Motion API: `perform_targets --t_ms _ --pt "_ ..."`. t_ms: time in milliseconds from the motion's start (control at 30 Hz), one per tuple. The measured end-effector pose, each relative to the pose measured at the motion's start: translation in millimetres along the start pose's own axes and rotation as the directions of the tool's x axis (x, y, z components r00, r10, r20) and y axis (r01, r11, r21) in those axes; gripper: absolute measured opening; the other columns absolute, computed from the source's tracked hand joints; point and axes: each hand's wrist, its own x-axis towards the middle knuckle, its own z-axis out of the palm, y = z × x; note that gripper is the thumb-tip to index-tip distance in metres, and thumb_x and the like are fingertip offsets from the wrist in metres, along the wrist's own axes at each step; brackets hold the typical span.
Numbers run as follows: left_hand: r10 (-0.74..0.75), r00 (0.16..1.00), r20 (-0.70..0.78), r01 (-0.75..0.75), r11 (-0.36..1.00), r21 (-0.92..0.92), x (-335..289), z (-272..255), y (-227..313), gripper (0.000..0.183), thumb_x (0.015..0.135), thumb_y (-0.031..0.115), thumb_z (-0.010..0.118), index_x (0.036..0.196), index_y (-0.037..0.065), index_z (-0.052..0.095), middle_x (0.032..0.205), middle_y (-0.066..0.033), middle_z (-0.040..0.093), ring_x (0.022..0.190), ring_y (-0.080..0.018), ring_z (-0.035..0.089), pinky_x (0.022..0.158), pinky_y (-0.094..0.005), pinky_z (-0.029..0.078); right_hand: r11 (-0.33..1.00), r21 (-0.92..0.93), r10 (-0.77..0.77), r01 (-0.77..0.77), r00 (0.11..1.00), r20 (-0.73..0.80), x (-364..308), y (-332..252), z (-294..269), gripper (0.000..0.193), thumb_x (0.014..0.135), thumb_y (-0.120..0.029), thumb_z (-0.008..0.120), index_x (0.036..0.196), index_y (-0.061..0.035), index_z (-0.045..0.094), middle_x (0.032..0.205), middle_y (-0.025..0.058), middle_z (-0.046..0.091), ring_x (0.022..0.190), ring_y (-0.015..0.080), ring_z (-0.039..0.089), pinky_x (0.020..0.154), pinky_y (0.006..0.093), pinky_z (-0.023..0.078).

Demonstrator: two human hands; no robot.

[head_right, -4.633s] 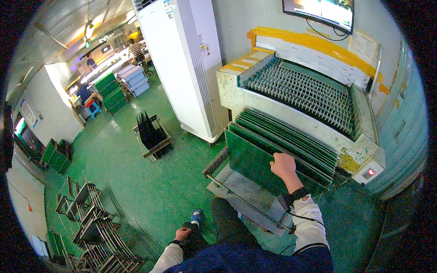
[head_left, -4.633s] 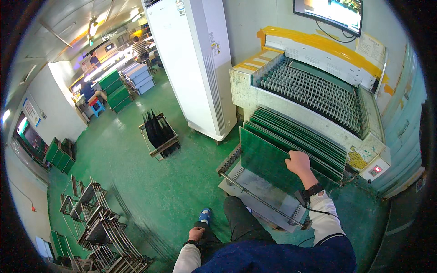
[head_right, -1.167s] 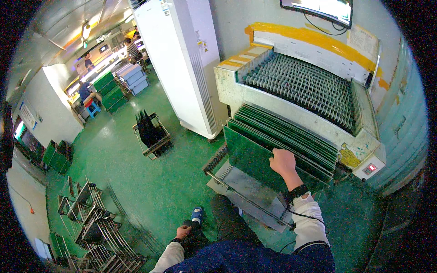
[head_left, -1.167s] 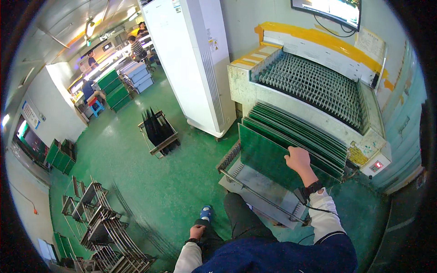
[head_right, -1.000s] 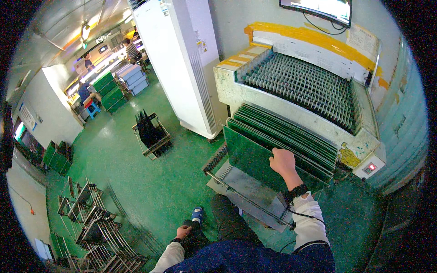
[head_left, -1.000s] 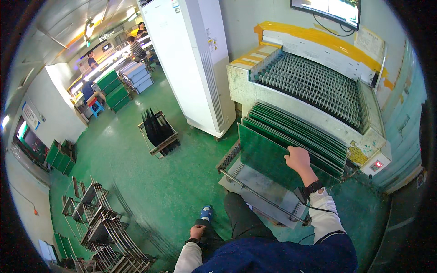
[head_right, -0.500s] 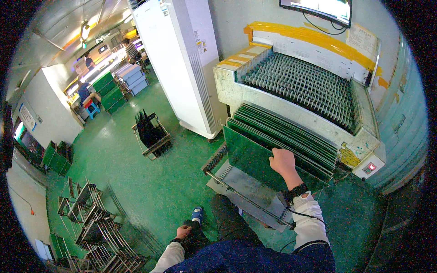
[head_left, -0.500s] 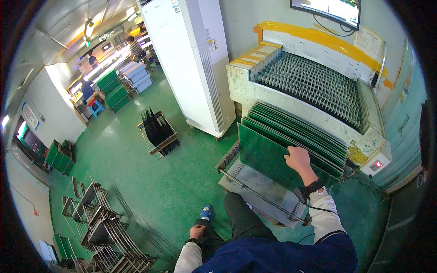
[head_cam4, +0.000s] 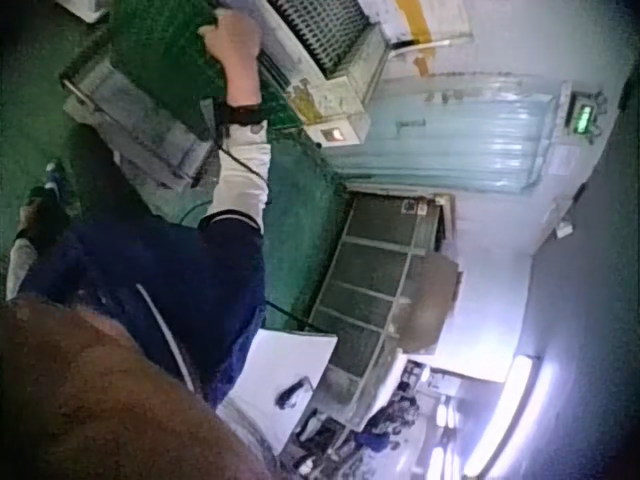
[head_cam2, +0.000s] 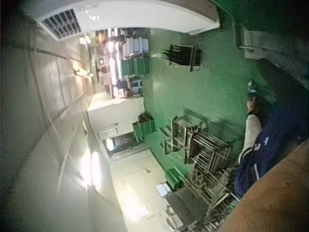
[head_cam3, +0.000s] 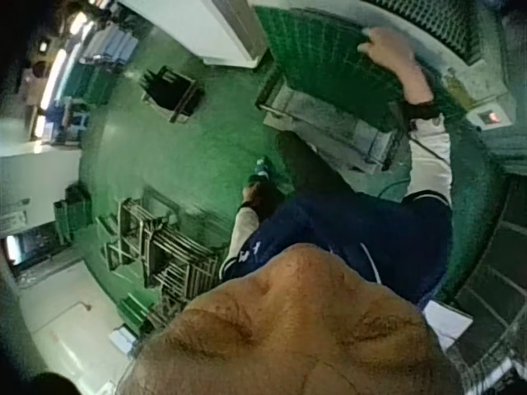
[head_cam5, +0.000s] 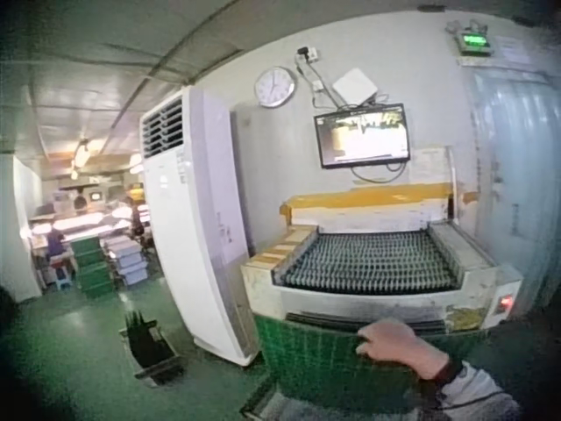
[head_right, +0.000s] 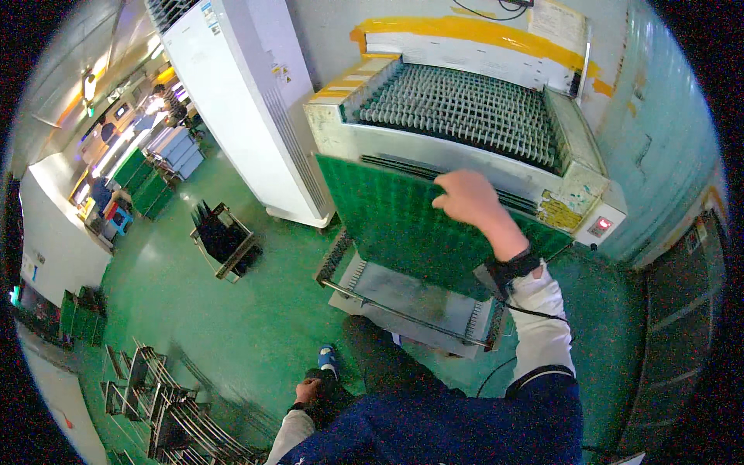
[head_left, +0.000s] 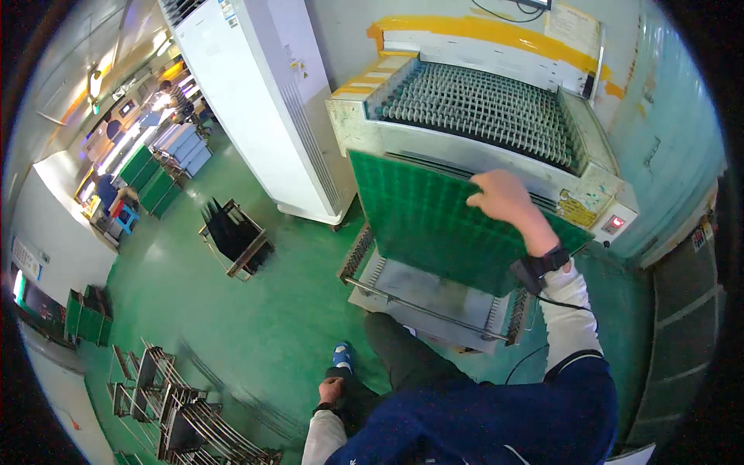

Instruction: Placing green circuit boards from a rack onto a machine for processing.

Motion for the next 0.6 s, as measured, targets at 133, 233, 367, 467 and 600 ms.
perform_targets --t_ms 133,233,367,467,600 --pt "0.022 0.998 0.050 -0.021 0.999 -0.036 -15 -6 28 0.026 0.073 0.023 0.066 0.086 0.001 0.068 0.080 -0.0069 0.066 0.071 -0.0131 0.060 0.066 -0.0275 0.049 0.999 0.021 0.052 -0.050 0.995 -0.082 6 25 -67 0.033 0.067 -0.028 0.066 0.086 -0.0017 0.063 0.084 0.0215 0.060 0.082 0.0373 0.057 0.072 0.0442 0.045" --pt "0.044 0.997 0.058 -0.039 0.995 -0.094 -11 -7 24 0.024 0.074 0.021 0.065 0.084 0.000 0.068 0.077 -0.0059 0.066 0.069 -0.0124 0.060 0.065 -0.0268 0.048 0.838 0.530 0.259 -0.128 0.949 -0.180 19 79 -85 0.027 0.075 -0.019 0.066 0.092 0.0018 0.062 0.084 0.0110 0.065 0.074 0.0224 0.061 0.066 0.0336 0.047" --pt "0.029 0.998 0.061 -0.021 0.992 -0.123 -7 -12 8 0.020 0.074 0.019 0.064 0.082 0.002 0.069 0.074 -0.0044 0.066 0.067 -0.0115 0.060 0.063 -0.0255 0.048 0.123 0.992 0.530 0.031 0.843 -0.093 25 101 -82 0.029 0.082 -0.012 0.060 0.108 -0.0003 0.056 0.100 0.0083 0.062 0.086 0.0230 0.061 0.073 0.0350 0.049" --pt "0.031 0.993 0.117 -0.023 0.997 -0.067 -13 -9 29 0.019 0.074 0.019 0.064 0.082 0.003 0.069 0.075 -0.0044 0.066 0.066 -0.0117 0.060 0.062 -0.0254 0.048 -0.159 0.986 0.438 0.050 0.899 0.025 34 150 -49 0.035 0.082 -0.009 0.059 0.115 -0.0021 0.050 0.106 0.0089 0.060 0.090 0.0232 0.060 0.077 0.0376 0.049" --pt "0.015 0.999 0.048 -0.016 0.999 0.033 -12 -6 29 0.019 0.074 0.021 0.065 0.083 0.004 0.069 0.075 -0.0038 0.066 0.065 -0.0112 0.060 0.061 -0.0249 0.048 -0.321 0.940 0.436 0.115 0.899 0.039 59 168 10 0.030 0.079 -0.006 0.060 0.108 -0.0038 0.052 0.104 0.0086 0.060 0.094 0.0228 0.058 0.078 0.0399 0.047"
